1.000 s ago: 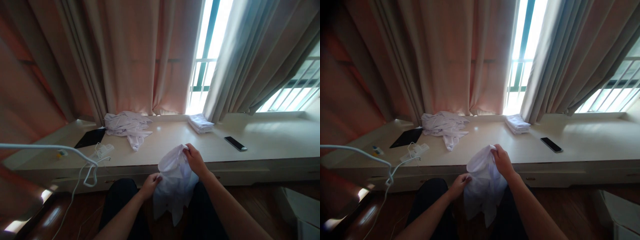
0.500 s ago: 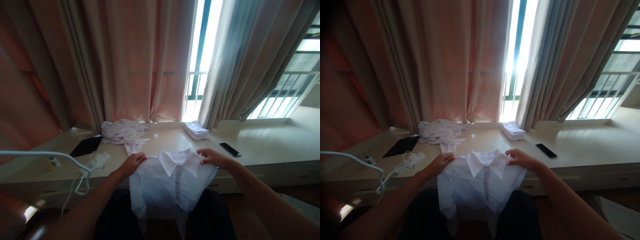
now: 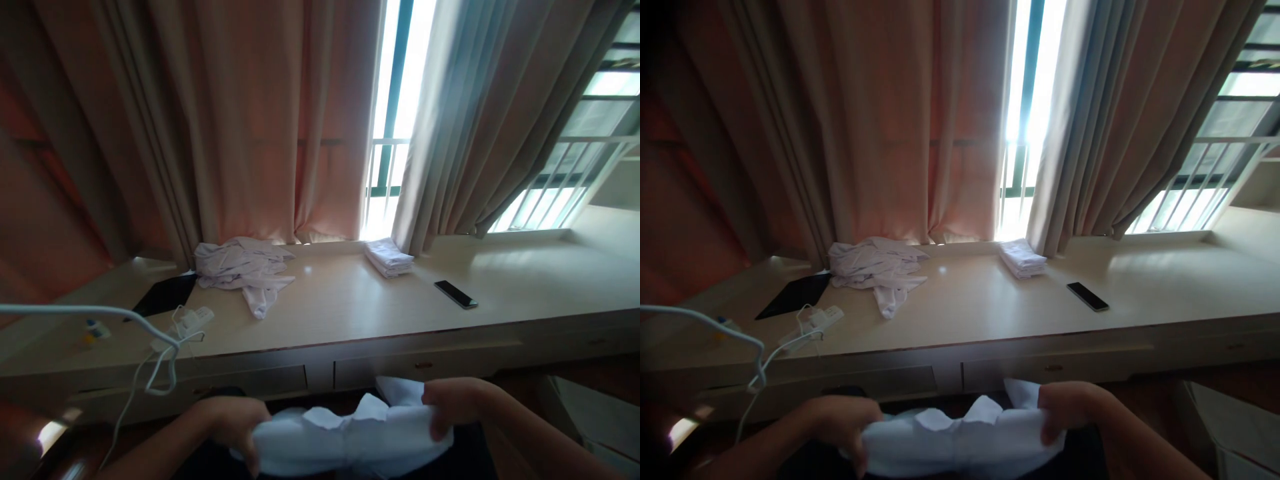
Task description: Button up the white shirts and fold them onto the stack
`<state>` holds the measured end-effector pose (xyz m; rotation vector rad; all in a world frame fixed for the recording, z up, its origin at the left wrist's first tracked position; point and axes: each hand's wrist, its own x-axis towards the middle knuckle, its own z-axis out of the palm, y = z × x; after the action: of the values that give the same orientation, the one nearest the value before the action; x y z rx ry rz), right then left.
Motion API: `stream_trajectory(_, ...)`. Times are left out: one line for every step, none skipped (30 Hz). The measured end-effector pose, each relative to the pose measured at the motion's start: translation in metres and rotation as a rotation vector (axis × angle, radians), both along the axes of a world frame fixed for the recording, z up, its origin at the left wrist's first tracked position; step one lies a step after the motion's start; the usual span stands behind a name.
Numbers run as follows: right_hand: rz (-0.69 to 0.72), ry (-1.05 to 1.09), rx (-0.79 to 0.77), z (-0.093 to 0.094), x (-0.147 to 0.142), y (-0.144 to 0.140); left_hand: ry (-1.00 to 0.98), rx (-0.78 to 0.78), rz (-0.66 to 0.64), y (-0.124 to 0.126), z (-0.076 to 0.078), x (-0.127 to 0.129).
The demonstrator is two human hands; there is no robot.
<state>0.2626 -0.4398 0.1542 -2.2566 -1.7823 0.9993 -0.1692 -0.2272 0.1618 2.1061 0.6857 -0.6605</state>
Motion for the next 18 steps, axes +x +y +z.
stream_trajectory(0.019, 0.042, -0.050, 0.000, 0.001, -0.005, 0.046, -0.025, -0.006, -0.004, -0.005, -0.003)
stream_trajectory(0.039, 0.087, -0.106, 0.000, 0.003, -0.009, 0.069, -0.036, 0.002, -0.007, -0.010, -0.006)
stream_trajectory(0.036, 0.125, -0.129, 0.001, 0.005, -0.015, 0.067, -0.043, 0.018, -0.010, -0.014, -0.008)
stream_trajectory(0.013, 0.154, -0.122, 0.002, 0.007, -0.020, 0.040, -0.053, 0.043, -0.012, -0.018, -0.010)
stream_trajectory(-0.012, 0.179, -0.110, 0.002, 0.009, -0.025, -0.005, -0.071, 0.073, -0.013, -0.020, -0.012)
stream_trajectory(-0.039, 0.199, -0.100, 0.002, 0.012, -0.031, -0.058, -0.093, 0.100, -0.013, -0.022, -0.014)
stream_trajectory(-0.064, 0.221, -0.092, 0.000, 0.015, -0.036, -0.115, -0.111, 0.127, -0.012, -0.023, -0.015)
stream_trajectory(-0.086, 0.250, -0.083, -0.003, 0.017, -0.040, -0.167, -0.124, 0.153, -0.011, -0.025, -0.016)
stream_trajectory(-0.103, 0.290, -0.068, -0.006, 0.020, -0.044, -0.217, -0.131, 0.180, -0.008, -0.027, -0.017)
stream_trajectory(-0.123, 0.328, -0.041, -0.009, 0.022, -0.047, -0.260, -0.132, 0.207, -0.006, -0.029, -0.017)
stream_trajectory(-0.150, 0.354, 0.004, -0.013, 0.024, -0.048, -0.301, -0.124, 0.231, -0.002, -0.031, -0.016)
stream_trajectory(-0.185, 0.359, 0.062, -0.016, 0.026, -0.049, -0.338, -0.113, 0.251, 0.001, -0.033, -0.015)
stream_trajectory(-0.222, 0.340, 0.128, -0.018, 0.028, -0.048, -0.371, -0.097, 0.267, 0.005, -0.035, -0.013)
stream_trajectory(-0.253, 0.302, 0.192, -0.019, 0.029, -0.045, -0.398, -0.068, 0.272, 0.009, -0.036, -0.011)
stream_trajectory(-0.272, 0.255, 0.250, -0.017, 0.030, -0.042, -0.426, -0.024, 0.271, 0.014, -0.036, -0.008)
stream_trajectory(-0.279, 0.212, 0.302, -0.014, 0.032, -0.037, -0.455, 0.033, 0.268, 0.018, -0.034, -0.005)
stream_trajectory(-0.274, 0.175, 0.348, -0.008, 0.034, -0.032, -0.488, 0.093, 0.271, 0.023, -0.032, -0.002)
stream_trajectory(-0.264, 0.142, 0.394, -0.001, 0.036, -0.027, -0.526, 0.153, 0.285, 0.027, -0.028, 0.001)
